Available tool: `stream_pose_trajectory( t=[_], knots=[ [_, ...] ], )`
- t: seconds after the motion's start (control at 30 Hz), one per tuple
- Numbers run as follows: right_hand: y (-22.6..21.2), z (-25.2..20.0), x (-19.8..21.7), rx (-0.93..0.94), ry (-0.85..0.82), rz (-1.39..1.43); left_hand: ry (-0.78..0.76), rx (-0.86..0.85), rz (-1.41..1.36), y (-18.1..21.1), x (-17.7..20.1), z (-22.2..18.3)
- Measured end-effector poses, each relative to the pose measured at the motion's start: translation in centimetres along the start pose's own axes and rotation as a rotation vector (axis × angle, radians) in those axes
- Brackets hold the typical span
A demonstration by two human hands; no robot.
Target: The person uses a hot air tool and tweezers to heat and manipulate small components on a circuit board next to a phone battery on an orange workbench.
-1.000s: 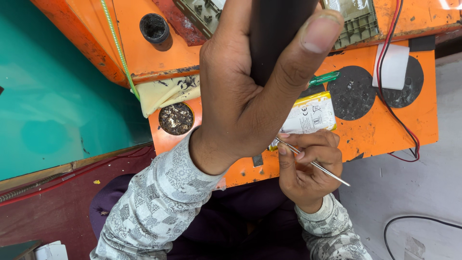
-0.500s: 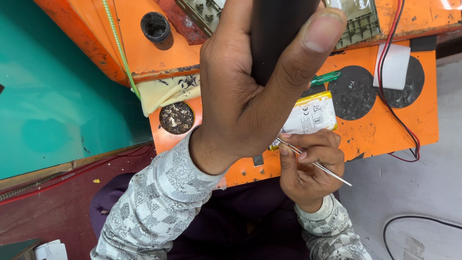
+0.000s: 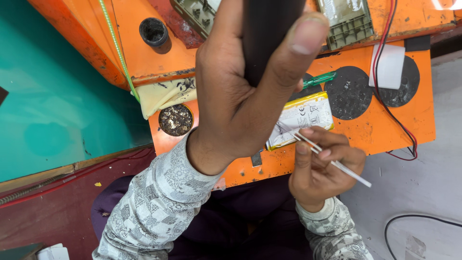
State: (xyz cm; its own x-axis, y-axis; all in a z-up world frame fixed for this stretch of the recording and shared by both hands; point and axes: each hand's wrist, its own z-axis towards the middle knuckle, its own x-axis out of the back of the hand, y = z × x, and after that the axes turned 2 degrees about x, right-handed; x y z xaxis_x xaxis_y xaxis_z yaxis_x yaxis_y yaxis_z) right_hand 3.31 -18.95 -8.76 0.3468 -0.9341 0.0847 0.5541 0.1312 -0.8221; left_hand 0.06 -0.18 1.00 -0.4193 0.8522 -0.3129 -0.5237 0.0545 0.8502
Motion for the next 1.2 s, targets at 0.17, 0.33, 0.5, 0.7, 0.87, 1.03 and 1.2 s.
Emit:
stream_pose_trajectory(
  t=[0.17, 0.33, 0.5, 0.7, 0.87, 1.03, 1.2],
  knots=[
    [-2.6, 4.5, 0.4, -0.119, 0.063, 0.085, 0.004, 0.021, -0.093, 0.3, -0.5, 0.3],
    [-1.6, 10.7, 0.8, -0.092, -0.1, 0.155, -0.031, -0.04, -0.026, -0.2, -0.1, 0.4],
    [0.8, 13.5, 0.2, -0.086, -0.266, 0.126, -0.034, -0.045, -0.014, -0.2, 0.2, 0.4],
    [2.0, 13.3, 0.1, -0.049, -0.207, 0.166, -0.036, -0.056, -0.02, -0.2, 0.2, 0.6],
    [2.1, 13.1, 0.6, -0.06, -0.191, 0.142, -0.03, -0.042, -0.027, -0.3, 0.2, 0.5],
    [2.2, 13.1, 0.5, -0.037, -0.225, 0.112, -0.027, -0.036, -0.031, -0.2, 0.1, 0.5],
    [2.4, 13.1, 0.3, -0.021, -0.226, 0.1, -0.025, -0.043, -0.031, -0.4, 0.1, 0.5]
  ],
)
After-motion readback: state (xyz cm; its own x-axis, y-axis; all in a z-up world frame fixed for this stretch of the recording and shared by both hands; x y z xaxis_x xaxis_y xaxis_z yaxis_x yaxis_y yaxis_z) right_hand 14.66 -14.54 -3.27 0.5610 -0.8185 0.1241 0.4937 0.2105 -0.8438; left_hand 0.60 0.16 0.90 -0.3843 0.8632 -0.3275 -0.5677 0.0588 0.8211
